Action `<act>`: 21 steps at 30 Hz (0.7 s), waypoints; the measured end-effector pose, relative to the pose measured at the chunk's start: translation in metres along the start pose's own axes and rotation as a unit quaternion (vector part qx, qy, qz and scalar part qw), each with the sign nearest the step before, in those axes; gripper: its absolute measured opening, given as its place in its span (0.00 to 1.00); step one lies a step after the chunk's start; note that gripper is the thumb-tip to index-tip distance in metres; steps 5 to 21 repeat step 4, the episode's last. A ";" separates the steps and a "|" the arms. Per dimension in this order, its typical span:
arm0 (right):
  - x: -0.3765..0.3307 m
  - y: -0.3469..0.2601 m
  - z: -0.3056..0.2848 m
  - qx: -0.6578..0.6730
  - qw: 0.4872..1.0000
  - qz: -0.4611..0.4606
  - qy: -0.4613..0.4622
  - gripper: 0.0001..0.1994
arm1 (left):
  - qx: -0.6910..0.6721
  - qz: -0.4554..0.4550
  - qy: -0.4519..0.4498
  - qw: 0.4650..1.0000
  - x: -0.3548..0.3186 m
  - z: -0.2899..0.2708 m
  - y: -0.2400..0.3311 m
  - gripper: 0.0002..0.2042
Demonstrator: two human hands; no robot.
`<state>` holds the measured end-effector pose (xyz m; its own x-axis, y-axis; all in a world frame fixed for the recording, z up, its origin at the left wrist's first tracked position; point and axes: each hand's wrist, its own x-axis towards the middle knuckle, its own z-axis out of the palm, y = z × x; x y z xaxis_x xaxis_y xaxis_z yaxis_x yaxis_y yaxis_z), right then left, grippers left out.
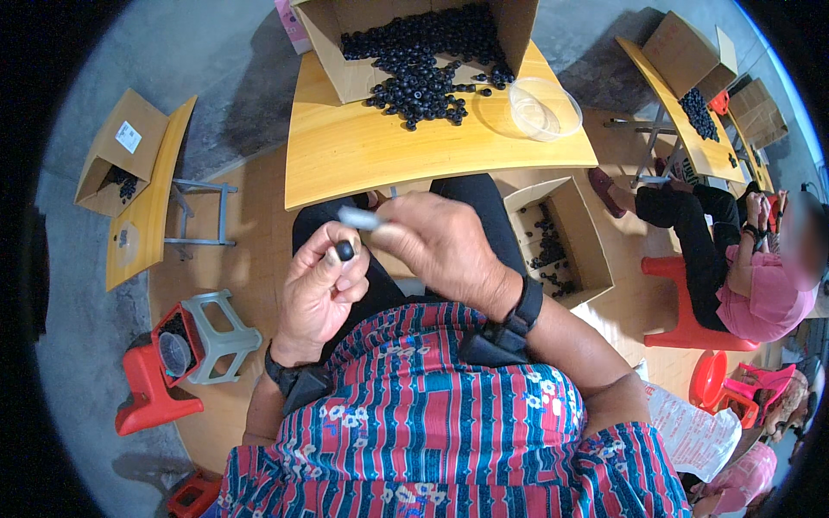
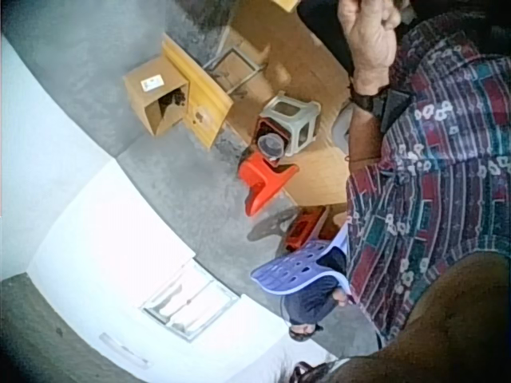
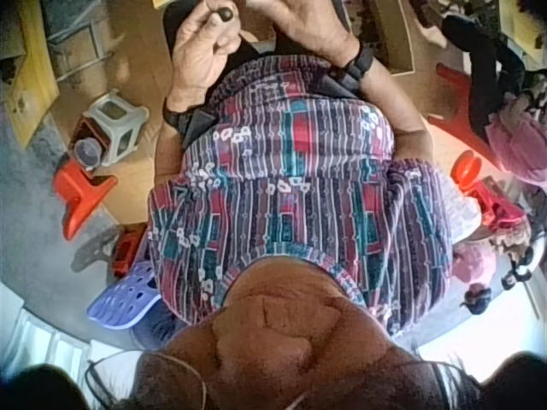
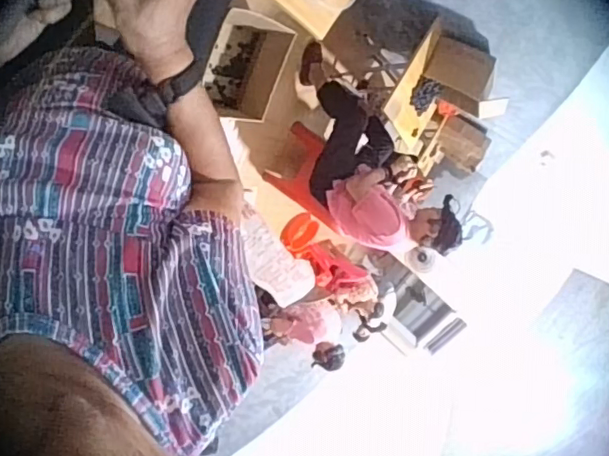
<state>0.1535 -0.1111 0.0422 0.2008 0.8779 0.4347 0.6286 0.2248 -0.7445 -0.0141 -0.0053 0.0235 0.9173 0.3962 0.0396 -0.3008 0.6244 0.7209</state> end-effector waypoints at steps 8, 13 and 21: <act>0.000 0.004 0.000 0.102 0.988 0.093 0.067 0.09 | -0.021 -0.014 0.015 1.000 0.003 0.003 -0.003 0.10; 0.000 0.004 0.000 0.102 0.988 0.093 0.067 0.09 | -0.021 -0.014 0.015 1.000 0.003 0.003 -0.003 0.10; 0.000 0.004 0.000 0.102 0.988 0.093 0.067 0.09 | -0.021 -0.014 0.015 1.000 0.003 0.003 -0.003 0.10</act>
